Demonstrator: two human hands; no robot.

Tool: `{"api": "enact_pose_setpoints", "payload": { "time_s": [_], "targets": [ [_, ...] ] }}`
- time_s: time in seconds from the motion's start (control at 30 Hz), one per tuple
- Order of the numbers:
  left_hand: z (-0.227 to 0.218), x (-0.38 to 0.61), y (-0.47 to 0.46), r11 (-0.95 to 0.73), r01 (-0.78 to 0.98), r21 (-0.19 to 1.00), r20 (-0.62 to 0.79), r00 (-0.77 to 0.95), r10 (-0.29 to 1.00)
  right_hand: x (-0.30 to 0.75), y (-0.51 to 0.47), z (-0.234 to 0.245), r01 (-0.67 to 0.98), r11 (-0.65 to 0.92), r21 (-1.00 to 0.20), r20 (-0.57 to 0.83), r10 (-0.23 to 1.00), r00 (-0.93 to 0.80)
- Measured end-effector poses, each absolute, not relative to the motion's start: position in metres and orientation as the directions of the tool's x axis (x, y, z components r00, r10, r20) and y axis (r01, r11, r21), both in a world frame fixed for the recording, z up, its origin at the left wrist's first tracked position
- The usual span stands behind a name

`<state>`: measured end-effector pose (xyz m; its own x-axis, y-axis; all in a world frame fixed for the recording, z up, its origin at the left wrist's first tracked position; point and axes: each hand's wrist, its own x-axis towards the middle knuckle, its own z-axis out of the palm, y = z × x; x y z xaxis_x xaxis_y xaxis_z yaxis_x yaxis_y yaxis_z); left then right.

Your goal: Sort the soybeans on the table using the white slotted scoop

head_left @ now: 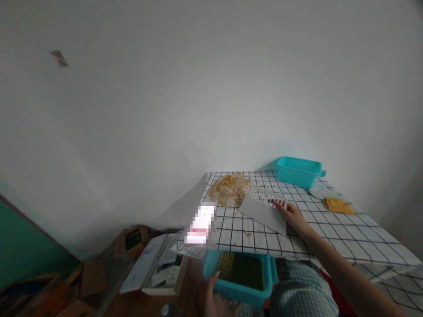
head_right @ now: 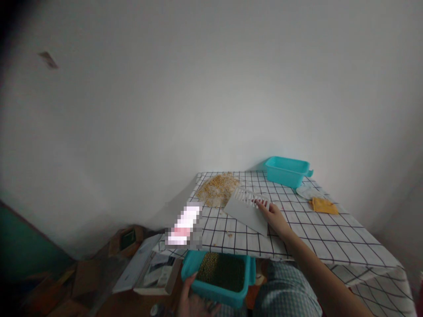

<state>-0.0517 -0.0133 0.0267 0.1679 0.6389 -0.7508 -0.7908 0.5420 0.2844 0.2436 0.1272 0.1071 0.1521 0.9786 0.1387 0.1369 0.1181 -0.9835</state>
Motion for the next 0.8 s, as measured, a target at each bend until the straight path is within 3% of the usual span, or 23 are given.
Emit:
{"api": "enact_pose_setpoints", "payload": {
  "time_s": [0.33, 0.57, 0.8],
  "targets": [
    [0.040, -0.051, -0.018, 0.512, -0.817, 0.266, -0.718, 0.187, 0.670, 0.240, 0.123, 0.112, 0.009, 0.106, -0.994, 0.107, 0.984, 0.145],
    [0.044, -0.050, -0.018, 0.515, -0.819, 0.254, -0.733, 0.184, 0.655, 0.245, 0.125, 0.108, 0.089, 0.114, -0.990, 0.125, 0.983, 0.134],
    [0.045, -0.049, -0.018, 0.517, -0.820, 0.245, -0.734, 0.192, 0.652, 0.245, 0.129, 0.102, 0.067, 0.125, -0.990, 0.132, 0.986, 0.106]
  ]
}}
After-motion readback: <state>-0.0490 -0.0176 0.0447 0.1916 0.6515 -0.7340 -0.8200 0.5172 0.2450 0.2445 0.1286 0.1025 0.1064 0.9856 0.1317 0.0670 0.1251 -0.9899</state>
